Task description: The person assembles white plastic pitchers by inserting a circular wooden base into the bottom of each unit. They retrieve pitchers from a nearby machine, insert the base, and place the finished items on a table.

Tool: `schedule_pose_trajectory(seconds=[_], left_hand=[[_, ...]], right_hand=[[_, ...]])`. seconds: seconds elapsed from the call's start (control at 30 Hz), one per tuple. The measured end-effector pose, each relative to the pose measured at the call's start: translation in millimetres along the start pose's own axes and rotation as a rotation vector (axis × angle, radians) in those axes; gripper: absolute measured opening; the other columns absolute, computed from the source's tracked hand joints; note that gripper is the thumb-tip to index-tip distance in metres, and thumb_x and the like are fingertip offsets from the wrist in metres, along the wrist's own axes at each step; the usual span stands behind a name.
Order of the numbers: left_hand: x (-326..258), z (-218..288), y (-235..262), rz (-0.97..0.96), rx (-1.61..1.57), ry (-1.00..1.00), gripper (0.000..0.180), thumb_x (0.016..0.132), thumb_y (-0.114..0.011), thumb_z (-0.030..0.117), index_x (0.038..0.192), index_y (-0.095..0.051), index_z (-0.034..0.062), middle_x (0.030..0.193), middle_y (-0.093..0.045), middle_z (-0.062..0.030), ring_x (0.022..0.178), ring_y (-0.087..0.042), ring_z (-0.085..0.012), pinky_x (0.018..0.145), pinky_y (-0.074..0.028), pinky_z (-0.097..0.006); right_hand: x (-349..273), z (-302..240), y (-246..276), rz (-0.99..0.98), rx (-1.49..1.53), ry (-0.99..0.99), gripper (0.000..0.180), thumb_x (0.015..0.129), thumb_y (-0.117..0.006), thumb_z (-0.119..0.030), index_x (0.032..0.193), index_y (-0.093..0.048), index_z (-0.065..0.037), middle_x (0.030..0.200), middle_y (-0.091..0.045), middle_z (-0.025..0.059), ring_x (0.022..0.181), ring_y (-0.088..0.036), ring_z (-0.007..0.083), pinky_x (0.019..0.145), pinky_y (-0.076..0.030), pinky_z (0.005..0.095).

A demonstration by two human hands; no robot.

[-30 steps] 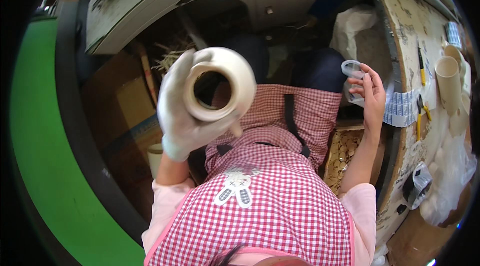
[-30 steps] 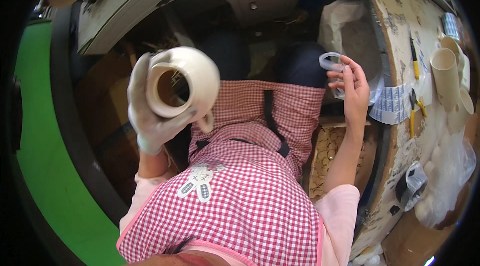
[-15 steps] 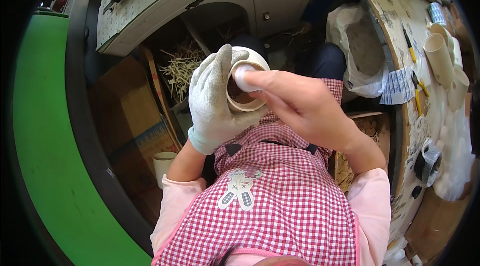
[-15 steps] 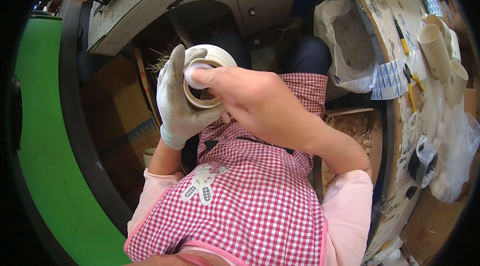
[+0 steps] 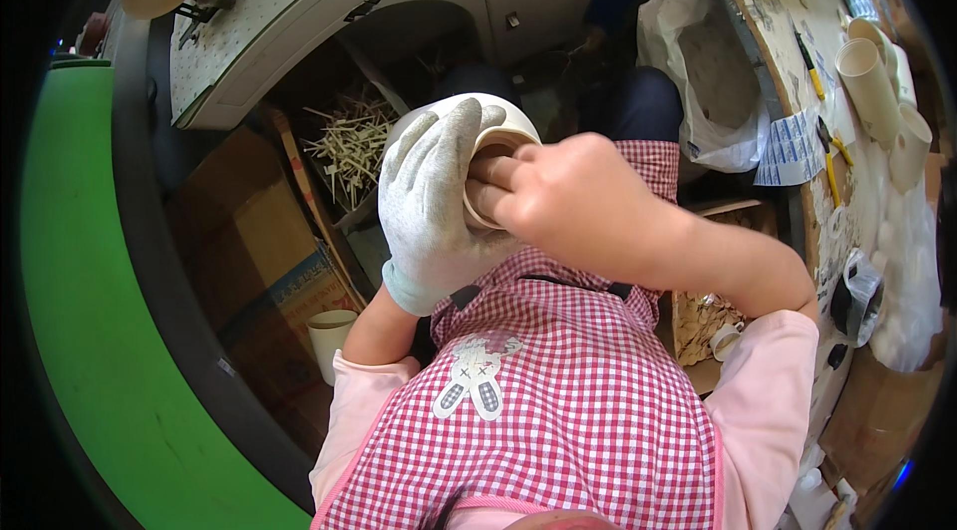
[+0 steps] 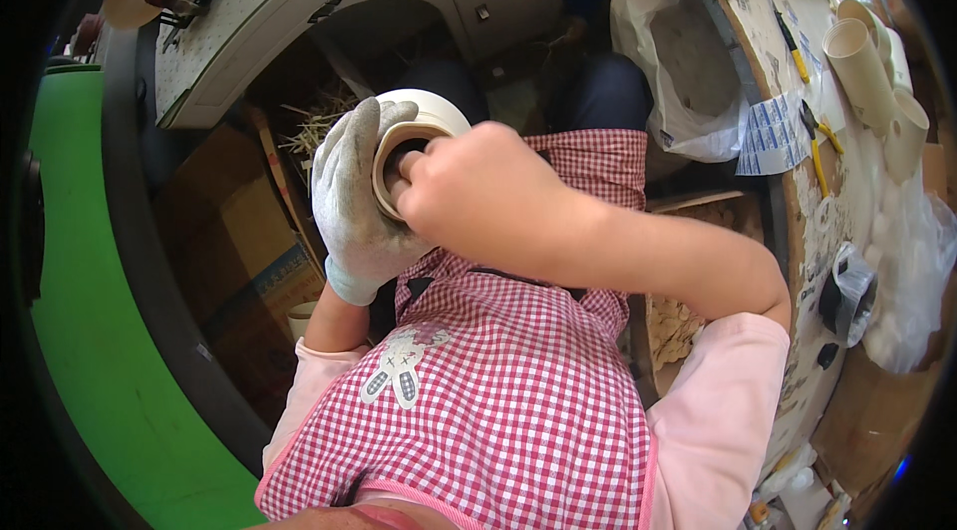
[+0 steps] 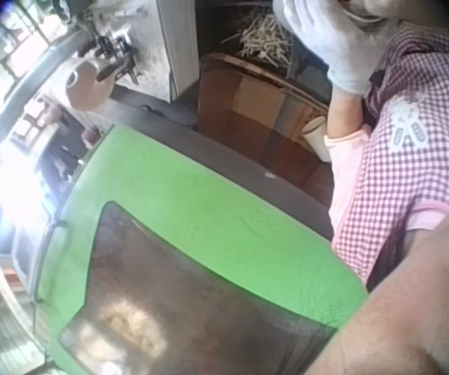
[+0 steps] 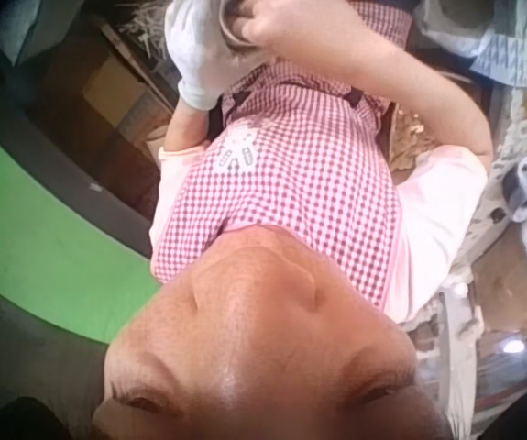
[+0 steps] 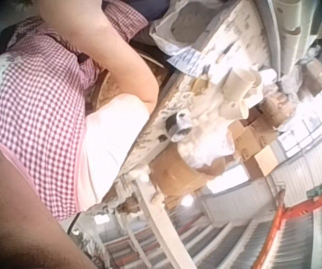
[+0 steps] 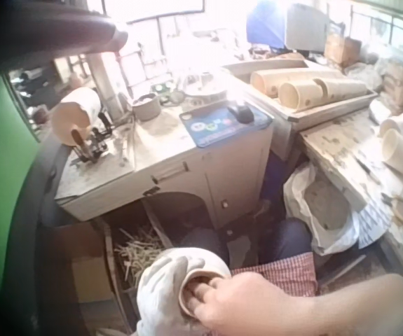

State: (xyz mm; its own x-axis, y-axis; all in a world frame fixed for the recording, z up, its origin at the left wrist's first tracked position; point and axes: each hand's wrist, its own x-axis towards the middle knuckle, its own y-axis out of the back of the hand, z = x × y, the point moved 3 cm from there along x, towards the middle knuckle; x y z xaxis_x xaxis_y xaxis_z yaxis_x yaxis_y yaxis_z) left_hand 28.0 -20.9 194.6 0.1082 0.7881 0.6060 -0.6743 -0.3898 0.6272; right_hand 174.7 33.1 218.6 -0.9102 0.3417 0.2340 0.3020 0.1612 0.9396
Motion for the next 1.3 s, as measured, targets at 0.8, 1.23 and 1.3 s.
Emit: schedule_pose_trajectory(seconds=[0.8,1.23,1.3], left_hand=[[-52,-41,-55,0.011,-1.573,1.02,0.058,0.108,-0.052,0.038,0.151,-0.044,0.0007,0.145,-0.058,-0.0119,0.134,-0.055,-0.0243,0.113,-0.045,-0.041],[-66,-77,-11,0.2,-1.633,1.084,0.058,0.09,-0.073,0.01,0.142,-0.052,-0.0034,0.133,-0.065,-0.012,0.121,-0.064,-0.0225,0.106,-0.051,-0.038],[-66,-73,-12,0.14,-1.602,1.023,0.057,0.09,-0.074,0.011,0.142,-0.053,-0.0023,0.132,-0.065,-0.011,0.121,-0.063,-0.0207,0.106,-0.049,-0.036]], right_hand=[[-77,98,28,0.586,0.793,-0.671,0.038,0.107,-0.06,-0.034,0.103,-0.071,0.003,0.08,-0.066,0.0074,0.072,-0.057,0.0115,0.07,-0.049,0.0283],[11,158,101,0.474,0.644,-0.642,0.027,0.108,-0.058,-0.025,0.118,-0.072,-0.005,0.101,-0.075,0.0056,0.09,-0.067,0.0114,0.079,-0.051,0.0257],[51,173,99,0.373,0.642,-0.659,0.032,0.108,-0.057,-0.03,0.127,-0.068,-0.006,0.097,-0.073,0.0019,0.08,-0.063,0.0065,0.069,-0.047,0.0217]])
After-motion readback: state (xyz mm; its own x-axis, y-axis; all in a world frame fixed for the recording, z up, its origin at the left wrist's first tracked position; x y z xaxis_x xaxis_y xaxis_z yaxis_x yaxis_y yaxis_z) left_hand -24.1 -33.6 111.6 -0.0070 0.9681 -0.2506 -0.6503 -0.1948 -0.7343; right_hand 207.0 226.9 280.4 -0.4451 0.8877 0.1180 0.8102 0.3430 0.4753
